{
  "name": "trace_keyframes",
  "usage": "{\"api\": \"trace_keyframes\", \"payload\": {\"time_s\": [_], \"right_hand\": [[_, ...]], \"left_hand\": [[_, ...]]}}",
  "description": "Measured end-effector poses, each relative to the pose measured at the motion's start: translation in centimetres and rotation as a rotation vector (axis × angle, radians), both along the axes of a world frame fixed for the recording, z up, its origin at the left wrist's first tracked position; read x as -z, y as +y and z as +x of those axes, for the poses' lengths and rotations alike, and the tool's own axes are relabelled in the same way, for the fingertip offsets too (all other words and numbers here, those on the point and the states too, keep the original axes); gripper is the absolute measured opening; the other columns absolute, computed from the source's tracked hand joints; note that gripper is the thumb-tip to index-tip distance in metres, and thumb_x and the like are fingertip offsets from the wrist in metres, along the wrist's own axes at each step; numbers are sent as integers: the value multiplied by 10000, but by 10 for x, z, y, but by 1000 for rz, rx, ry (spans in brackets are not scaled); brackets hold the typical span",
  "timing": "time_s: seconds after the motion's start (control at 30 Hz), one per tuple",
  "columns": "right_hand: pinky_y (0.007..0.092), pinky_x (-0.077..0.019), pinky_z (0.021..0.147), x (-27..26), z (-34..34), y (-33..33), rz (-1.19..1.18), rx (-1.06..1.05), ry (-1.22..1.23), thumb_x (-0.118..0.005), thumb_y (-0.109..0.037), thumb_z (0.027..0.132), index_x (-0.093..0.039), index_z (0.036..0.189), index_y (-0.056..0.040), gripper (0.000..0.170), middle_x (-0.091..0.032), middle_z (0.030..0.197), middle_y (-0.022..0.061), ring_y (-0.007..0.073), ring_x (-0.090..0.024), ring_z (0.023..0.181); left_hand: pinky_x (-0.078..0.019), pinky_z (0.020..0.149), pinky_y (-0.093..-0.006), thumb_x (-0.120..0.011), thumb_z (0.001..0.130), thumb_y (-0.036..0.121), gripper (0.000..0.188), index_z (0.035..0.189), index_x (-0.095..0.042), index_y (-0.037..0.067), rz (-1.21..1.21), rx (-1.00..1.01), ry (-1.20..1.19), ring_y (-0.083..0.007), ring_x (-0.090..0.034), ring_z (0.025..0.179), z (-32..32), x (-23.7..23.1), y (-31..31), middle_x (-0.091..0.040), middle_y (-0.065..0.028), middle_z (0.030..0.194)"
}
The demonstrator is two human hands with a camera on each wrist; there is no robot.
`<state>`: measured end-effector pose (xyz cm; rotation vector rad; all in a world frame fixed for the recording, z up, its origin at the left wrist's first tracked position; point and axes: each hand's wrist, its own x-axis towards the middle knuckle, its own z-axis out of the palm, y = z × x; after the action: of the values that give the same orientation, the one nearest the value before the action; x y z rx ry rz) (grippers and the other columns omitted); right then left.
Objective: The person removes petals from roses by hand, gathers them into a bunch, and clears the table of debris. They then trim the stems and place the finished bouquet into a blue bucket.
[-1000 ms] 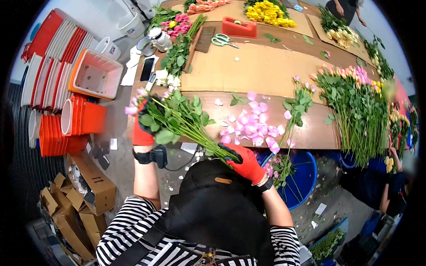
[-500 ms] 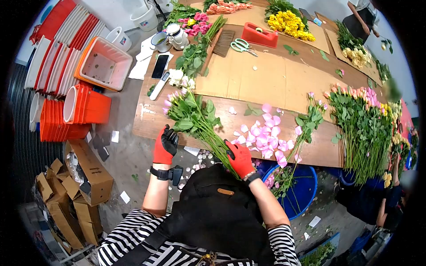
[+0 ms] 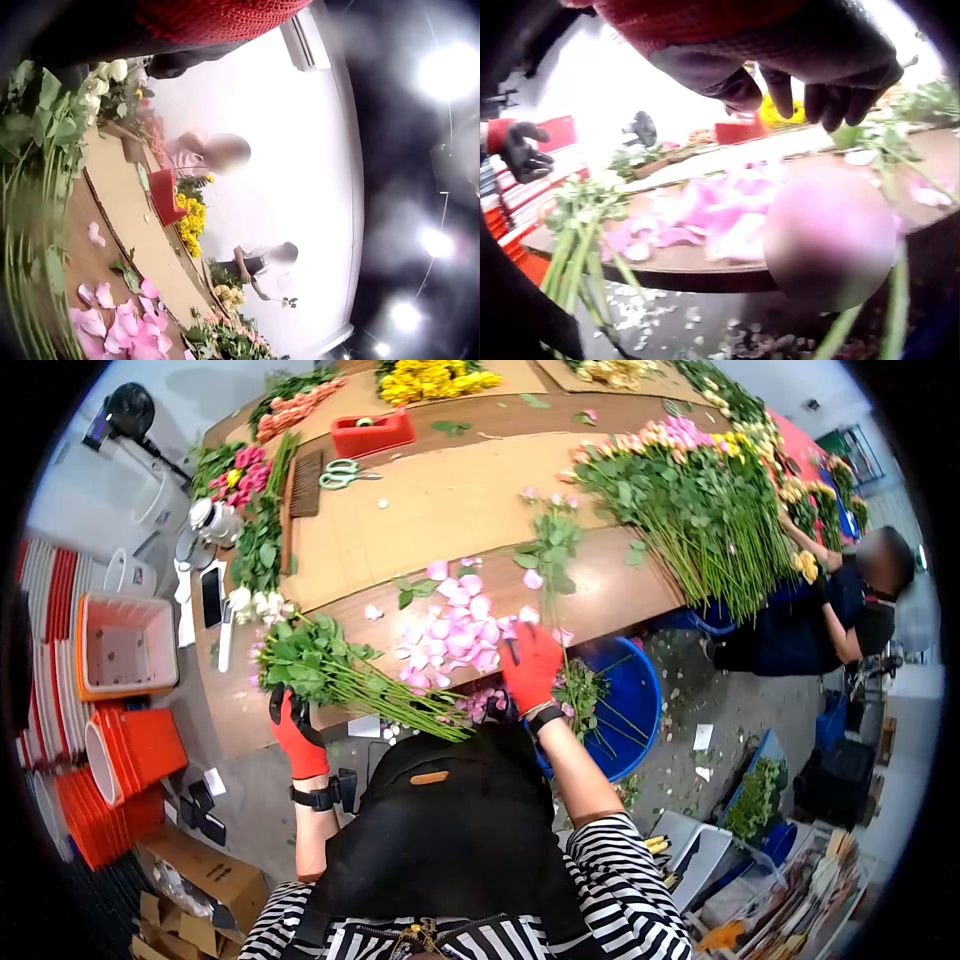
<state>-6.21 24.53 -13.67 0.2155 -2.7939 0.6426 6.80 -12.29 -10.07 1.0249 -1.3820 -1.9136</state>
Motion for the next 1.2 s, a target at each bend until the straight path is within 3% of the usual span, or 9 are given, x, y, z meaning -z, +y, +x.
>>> {"api": "trace_keyframes", "payload": {"time_s": [0.23, 0.37, 0.4, 0.5, 0.67, 0.7, 0.8, 0.97, 1.2], "right_hand": [[446, -484, 742, 67, -29, 90, 265, 322, -352, -667, -277, 802, -450, 1327, -132, 587, -591, 1145, 185, 364, -620, 900], [448, -502, 791, 66, -35, 102, -196, 335, -96, -636, -232, 834, -603, 1144, -89, 343, -647, 1056, 152, 343, -641, 917], [422, -504, 820, 22, -22, 92, -546, 304, -96, -627, -219, 852, -653, 1068, -63, 268, -672, 1024, 149, 343, -643, 931], [334, -503, 775, -77, 10, 73, -726, 234, -250, -624, -173, 883, -656, 1073, -8, 254, -695, 950, 118, 221, -656, 868], [331, -503, 841, -42, 66, 101, -968, 142, -324, -663, -131, 846, -655, 1084, 41, 294, -692, 1000, 127, 204, -645, 901], [349, -507, 824, -32, 77, 104, -944, 112, -258, -672, -135, 828, -662, 1070, 29, 293, -689, 984, 135, 232, -654, 895], [359, -511, 770, -28, 101, 113, -781, -49, -274, -685, -131, 789, -676, 1059, -2, 299, -679, 931, 140, 284, -654, 836], [413, -496, 831, -41, 123, 114, -254, -155, -148, -718, -155, 757, -694, 1076, -80, 329, -681, 973, 114, 326, -624, 918], [420, -432, 976, -115, 82, 79, -401, -50, -59, -702, -85, 767, -633, 1187, -65, 426, -595, 1231, 148, 343, -556, 1125]], "left_hand": [[-452, 896, -287, -591, 923, 135, 378, 1286, -547, 37, -12, 169, 71, -148, -573, 1019, -33, -11, 42, -610, -39, 1168], [-476, 854, -265, -602, 915, 123, 367, 1267, -569, 26, 22, 258, 123, -128, -589, 989, -54, -19, 74, -630, -37, 1131], [-482, 853, -268, -603, 916, 121, 358, 1259, -577, 23, 70, 359, 113, -130, -594, 991, -60, -27, 85, -633, -40, 1131], [-514, 828, -277, -584, 934, 140, 334, 1241, -598, 7, 177, 535, 86, -156, -631, 984, -88, -50, 115, -652, -76, 1146], [-511, 890, -305, -546, 956, 134, 377, 1303, -547, -13, -94, 787, 270, -191, -624, 1068, -138, -92, 146, -628, -97, 1216], [-505, 908, -311, -540, 958, 137, 394, 1323, -529, -13, -191, 825, 305, -188, -620, 1077, -145, -96, 148, -620, -96, 1230], [-465, 923, -307, -578, 949, 221, 407, 1306, -552, 28, 390, 868, 309, -144, -591, 1025, -162, -121, 159, -618, -55, 1163], [-483, 895, -296, -604, 896, 167, 368, 1198, -584, -44, 40, 903, 340, -159, -621, 933, -150, -126, 173, -652, -81, 1071], [-469, 830, -279, -570, 805, 96, 349, 1110, -608, -68, 70, 929, 334, -139, -600, 902, -119, -146, 191, -665, -83, 1019]]}}
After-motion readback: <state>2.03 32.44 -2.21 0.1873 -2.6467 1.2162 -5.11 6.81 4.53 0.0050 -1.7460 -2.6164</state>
